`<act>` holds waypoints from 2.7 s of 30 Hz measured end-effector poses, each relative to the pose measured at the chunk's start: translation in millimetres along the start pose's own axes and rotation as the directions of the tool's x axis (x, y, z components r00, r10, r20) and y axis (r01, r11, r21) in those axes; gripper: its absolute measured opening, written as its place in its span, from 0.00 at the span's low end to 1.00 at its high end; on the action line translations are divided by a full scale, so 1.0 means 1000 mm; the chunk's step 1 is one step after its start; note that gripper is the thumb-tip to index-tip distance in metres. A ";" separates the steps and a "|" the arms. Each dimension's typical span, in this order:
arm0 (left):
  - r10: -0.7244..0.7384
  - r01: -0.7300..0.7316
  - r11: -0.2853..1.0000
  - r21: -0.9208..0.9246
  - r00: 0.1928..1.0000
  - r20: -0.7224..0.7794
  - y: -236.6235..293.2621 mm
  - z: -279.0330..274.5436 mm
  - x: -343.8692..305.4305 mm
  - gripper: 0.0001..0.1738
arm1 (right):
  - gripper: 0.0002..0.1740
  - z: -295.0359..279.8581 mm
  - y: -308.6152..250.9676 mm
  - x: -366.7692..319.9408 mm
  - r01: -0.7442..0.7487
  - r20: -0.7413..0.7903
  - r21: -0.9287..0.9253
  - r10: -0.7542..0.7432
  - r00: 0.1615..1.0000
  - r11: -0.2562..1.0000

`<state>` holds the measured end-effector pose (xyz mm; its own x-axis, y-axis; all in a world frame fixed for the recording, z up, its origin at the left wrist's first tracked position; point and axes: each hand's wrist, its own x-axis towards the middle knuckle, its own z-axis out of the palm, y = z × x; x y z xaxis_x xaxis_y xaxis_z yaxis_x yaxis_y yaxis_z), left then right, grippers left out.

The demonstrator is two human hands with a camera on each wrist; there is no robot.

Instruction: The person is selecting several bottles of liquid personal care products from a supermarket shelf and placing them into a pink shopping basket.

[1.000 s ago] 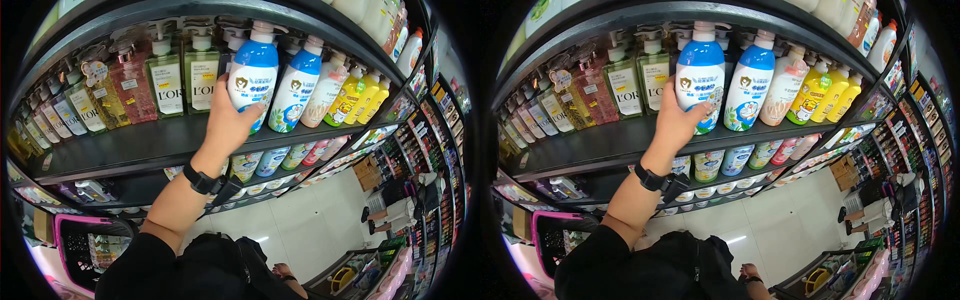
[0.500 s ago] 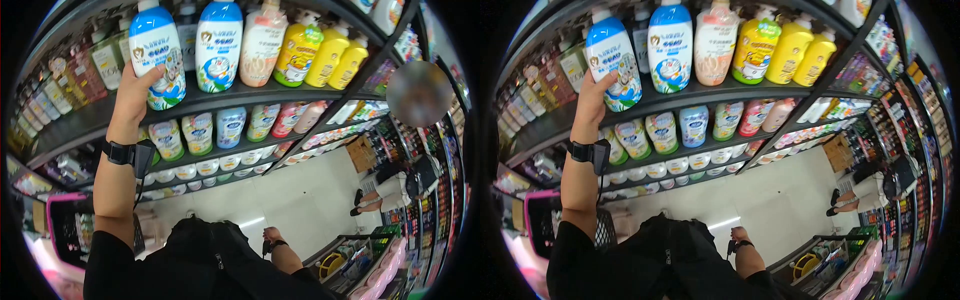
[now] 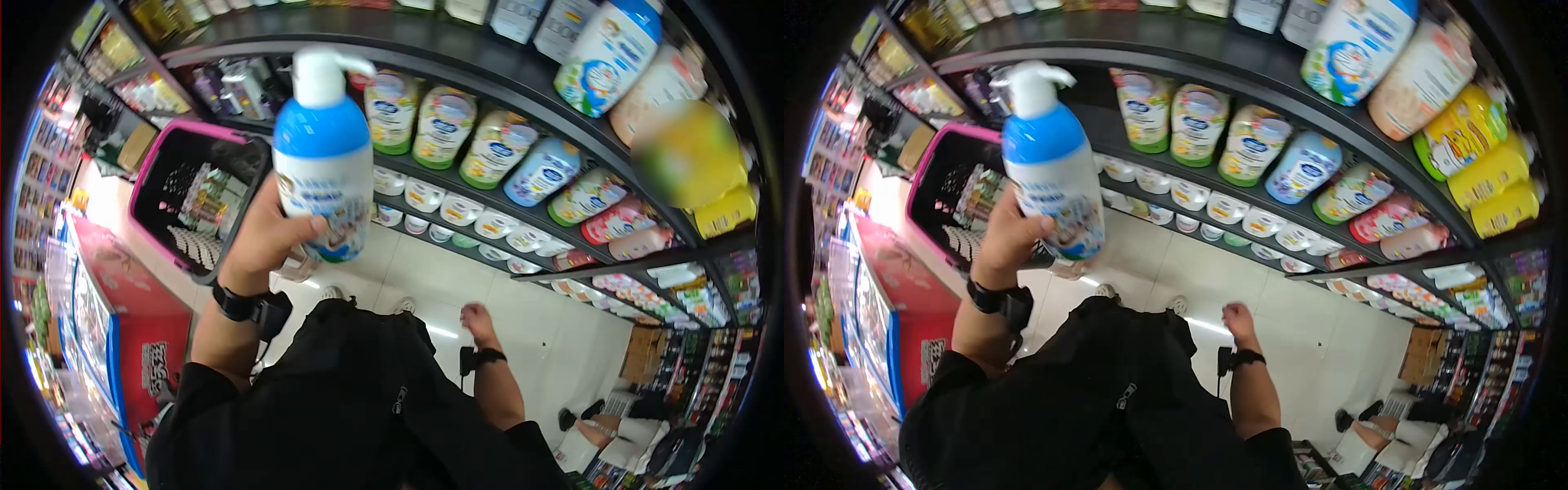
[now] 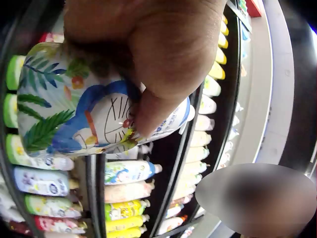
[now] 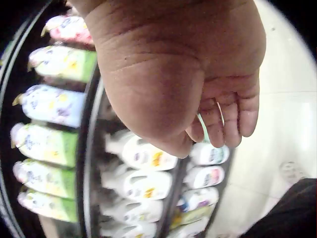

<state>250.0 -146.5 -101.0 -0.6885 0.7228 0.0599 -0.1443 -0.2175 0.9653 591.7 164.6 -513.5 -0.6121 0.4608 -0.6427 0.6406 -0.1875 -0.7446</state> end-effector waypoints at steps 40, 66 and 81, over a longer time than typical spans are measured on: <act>0.175 0.036 0.789 0.614 0.944 -0.281 0.073 -0.357 -0.248 0.32 | 0.17 0.537 -0.587 -0.263 0.980 0.857 -0.195 -0.478 0.192 0.043; 0.200 0.448 0.509 0.735 0.769 -0.608 0.038 -0.697 -0.191 0.31 | 0.22 0.822 -0.421 0.034 0.651 0.640 -0.756 -0.280 0.715 -0.065; 0.232 0.337 0.581 0.740 0.804 -0.548 0.042 -0.707 -0.190 0.30 | 0.20 0.878 -0.399 0.074 0.590 0.585 -0.805 -0.248 0.772 -0.061</act>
<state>-127.4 -756.6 -251.2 -0.9763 0.1707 0.1328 0.2101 0.6031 0.7695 -116.3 -487.7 -422.2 -0.9029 -0.1048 -0.4169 -0.0268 0.9817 -0.1887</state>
